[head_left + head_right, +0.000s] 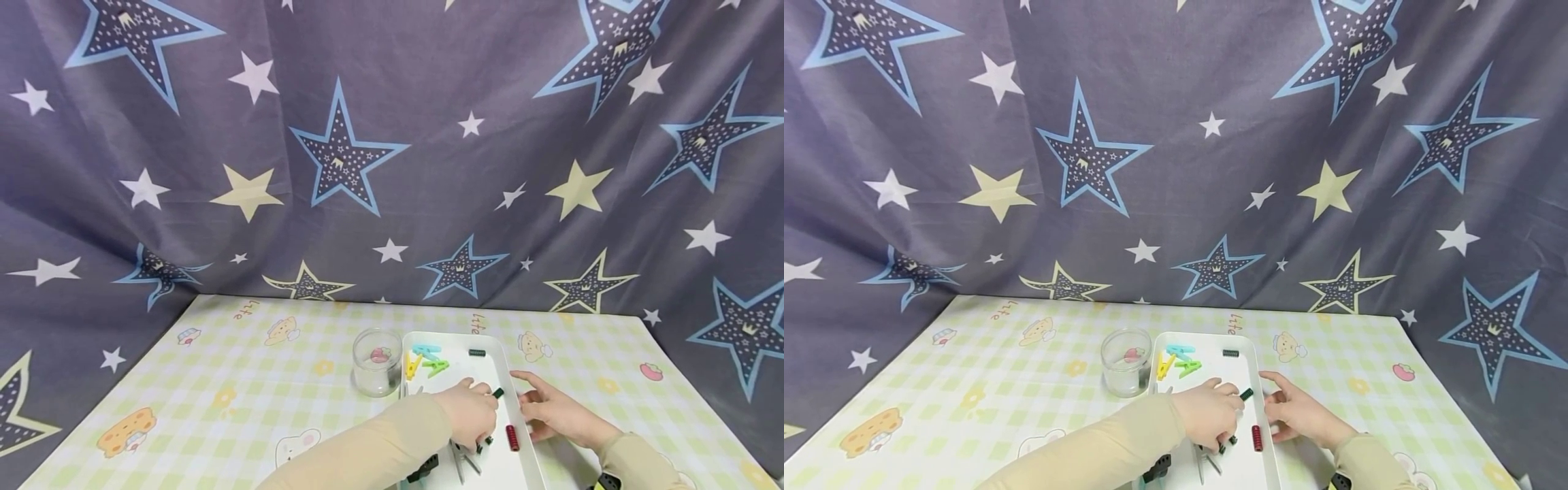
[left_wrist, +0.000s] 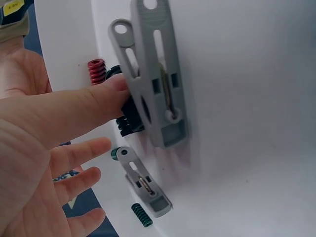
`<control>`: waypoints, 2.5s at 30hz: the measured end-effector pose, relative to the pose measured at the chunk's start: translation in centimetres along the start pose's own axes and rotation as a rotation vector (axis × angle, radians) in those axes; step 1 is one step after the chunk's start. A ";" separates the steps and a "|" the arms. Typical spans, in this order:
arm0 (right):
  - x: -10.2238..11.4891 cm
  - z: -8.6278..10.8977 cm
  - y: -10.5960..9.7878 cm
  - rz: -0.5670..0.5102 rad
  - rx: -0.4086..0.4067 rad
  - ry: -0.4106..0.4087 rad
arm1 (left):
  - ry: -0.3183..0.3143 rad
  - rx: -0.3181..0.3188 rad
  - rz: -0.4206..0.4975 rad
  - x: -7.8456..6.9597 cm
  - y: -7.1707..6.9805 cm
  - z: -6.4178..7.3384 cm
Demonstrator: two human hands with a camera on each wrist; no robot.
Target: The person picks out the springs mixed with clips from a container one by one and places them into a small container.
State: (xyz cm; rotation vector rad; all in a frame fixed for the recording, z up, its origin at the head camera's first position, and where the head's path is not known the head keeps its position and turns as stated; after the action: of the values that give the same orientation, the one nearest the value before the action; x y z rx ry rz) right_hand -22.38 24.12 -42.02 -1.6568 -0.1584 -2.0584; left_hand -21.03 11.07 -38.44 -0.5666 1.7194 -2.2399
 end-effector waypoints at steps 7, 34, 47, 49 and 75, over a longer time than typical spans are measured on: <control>0.0 0.0 0.0 0.003 -0.001 -0.012 | -0.033 -0.043 -0.029 0.1 -0.7 0.1; -0.1 -0.1 0.0 -0.022 0.007 0.001 | -0.033 -0.121 0.025 1.0 -2.4 1.7; -0.3 -0.1 0.0 -0.019 0.004 -0.002 | -0.049 -0.141 0.046 1.4 -3.1 2.2; -0.3 -0.1 0.0 -0.023 0.006 0.001 | -0.056 -0.146 0.052 1.5 -3.2 2.4; 0.0 -0.2 -0.1 -0.012 -0.008 0.015 | -0.152 -0.258 0.140 4.9 -5.6 6.1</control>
State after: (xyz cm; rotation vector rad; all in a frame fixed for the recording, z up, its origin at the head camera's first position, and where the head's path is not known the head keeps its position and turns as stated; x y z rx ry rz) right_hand -22.55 24.11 -42.06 -1.6490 -0.1551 -2.0824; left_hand -22.43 5.18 -30.96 -0.6318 1.9163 -1.8449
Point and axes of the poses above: each hand's wrist, its own z-axis away from the middle knuckle, its own y-axis out of the palm, x = y × z, the point moved 6 cm from there along -z, towards the middle knuckle, and after that the axes turned 3 degrees about -x, right-handed, at the moved point
